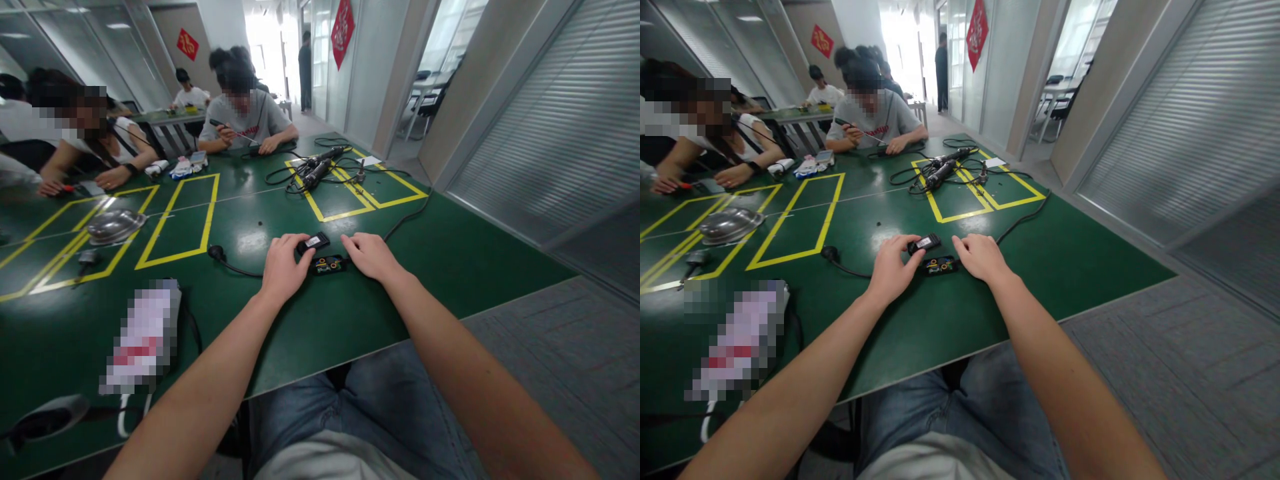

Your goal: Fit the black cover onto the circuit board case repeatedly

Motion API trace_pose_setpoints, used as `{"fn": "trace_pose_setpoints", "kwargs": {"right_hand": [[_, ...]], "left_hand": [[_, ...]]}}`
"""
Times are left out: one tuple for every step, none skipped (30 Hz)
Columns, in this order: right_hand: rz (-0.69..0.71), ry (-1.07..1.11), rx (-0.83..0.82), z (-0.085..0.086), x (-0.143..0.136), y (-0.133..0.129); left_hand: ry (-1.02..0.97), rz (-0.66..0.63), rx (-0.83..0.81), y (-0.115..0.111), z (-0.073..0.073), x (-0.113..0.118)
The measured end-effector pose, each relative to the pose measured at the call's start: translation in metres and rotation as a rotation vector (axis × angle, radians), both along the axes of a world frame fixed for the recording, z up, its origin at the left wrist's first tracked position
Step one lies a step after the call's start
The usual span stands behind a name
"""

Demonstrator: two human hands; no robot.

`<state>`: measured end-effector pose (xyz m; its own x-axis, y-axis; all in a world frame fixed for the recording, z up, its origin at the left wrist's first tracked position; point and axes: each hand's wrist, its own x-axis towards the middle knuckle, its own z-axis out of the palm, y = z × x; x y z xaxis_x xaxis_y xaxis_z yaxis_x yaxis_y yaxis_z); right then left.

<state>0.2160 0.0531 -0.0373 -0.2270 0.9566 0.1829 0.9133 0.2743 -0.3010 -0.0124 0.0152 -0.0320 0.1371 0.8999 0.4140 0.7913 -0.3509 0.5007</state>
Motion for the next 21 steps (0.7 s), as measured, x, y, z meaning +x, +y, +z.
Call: {"fn": "trace_pose_setpoints", "kwargs": {"right_hand": [[-0.005,-0.011,0.003,0.0,0.0,0.0],[-0.012,-0.025,0.004,0.001,0.0,0.0],[-0.021,-0.038,0.004,0.001,0.0,0.0],[-0.03,-0.05,0.003,0.002,0.0,0.0],[-0.04,-0.061,0.001,0.002,0.0,-0.001],[-0.048,-0.075,-0.003,0.003,0.0,-0.001],[-0.053,-0.091,-0.008,0.004,0.0,-0.001],[-0.056,-0.108,-0.013,0.004,0.0,-0.001],[-0.057,-0.127,-0.019,0.005,-0.001,-0.002],[-0.057,-0.147,-0.024,0.006,-0.002,-0.002],[-0.054,-0.166,-0.027,0.006,-0.003,-0.003],[-0.05,-0.182,-0.026,0.006,-0.004,-0.003],[-0.046,-0.195,-0.023,0.006,-0.005,-0.004],[-0.042,-0.203,-0.018,0.006,-0.006,-0.005],[-0.04,-0.205,-0.011,0.005,-0.007,-0.005],[-0.041,-0.2,-0.006,0.005,-0.007,-0.005],[-0.047,-0.189,0.0,0.004,-0.007,-0.005],[-0.057,-0.171,0.005,0.003,-0.007,-0.005],[-0.068,-0.149,0.01,0.003,-0.006,-0.005],[-0.079,-0.124,0.017,0.002,-0.005,-0.004],[-0.087,-0.098,0.027,0.002,-0.004,-0.004]], "left_hand": [[0.008,0.088,-0.02,0.002,0.0,-0.002],[0.024,0.159,-0.065,0.003,0.001,-0.003],[0.044,0.207,-0.12,0.004,0.002,-0.005],[0.066,0.237,-0.167,0.004,0.003,-0.005],[0.086,0.256,-0.193,0.003,0.004,-0.005],[0.104,0.272,-0.193,0.002,0.006,-0.004],[0.121,0.288,-0.173,0.001,0.007,-0.003],[0.142,0.3,-0.146,-0.001,0.009,-0.001],[0.171,0.304,-0.128,-0.003,0.012,0.0],[0.211,0.297,-0.126,-0.006,0.014,0.002],[0.256,0.281,-0.139,-0.008,0.015,0.003],[0.304,0.257,-0.158,-0.009,0.017,0.004],[0.348,0.234,-0.172,-0.011,0.017,0.005],[0.386,0.216,-0.177,-0.011,0.018,0.006],[0.414,0.203,-0.173,-0.012,0.017,0.006],[0.432,0.195,-0.162,-0.012,0.017,0.007],[0.441,0.188,-0.15,-0.012,0.016,0.007],[0.44,0.183,-0.138,-0.012,0.015,0.007],[0.428,0.181,-0.128,-0.011,0.014,0.007],[0.409,0.18,-0.119,-0.01,0.014,0.006],[0.389,0.18,-0.11,-0.009,0.013,0.006]]}}
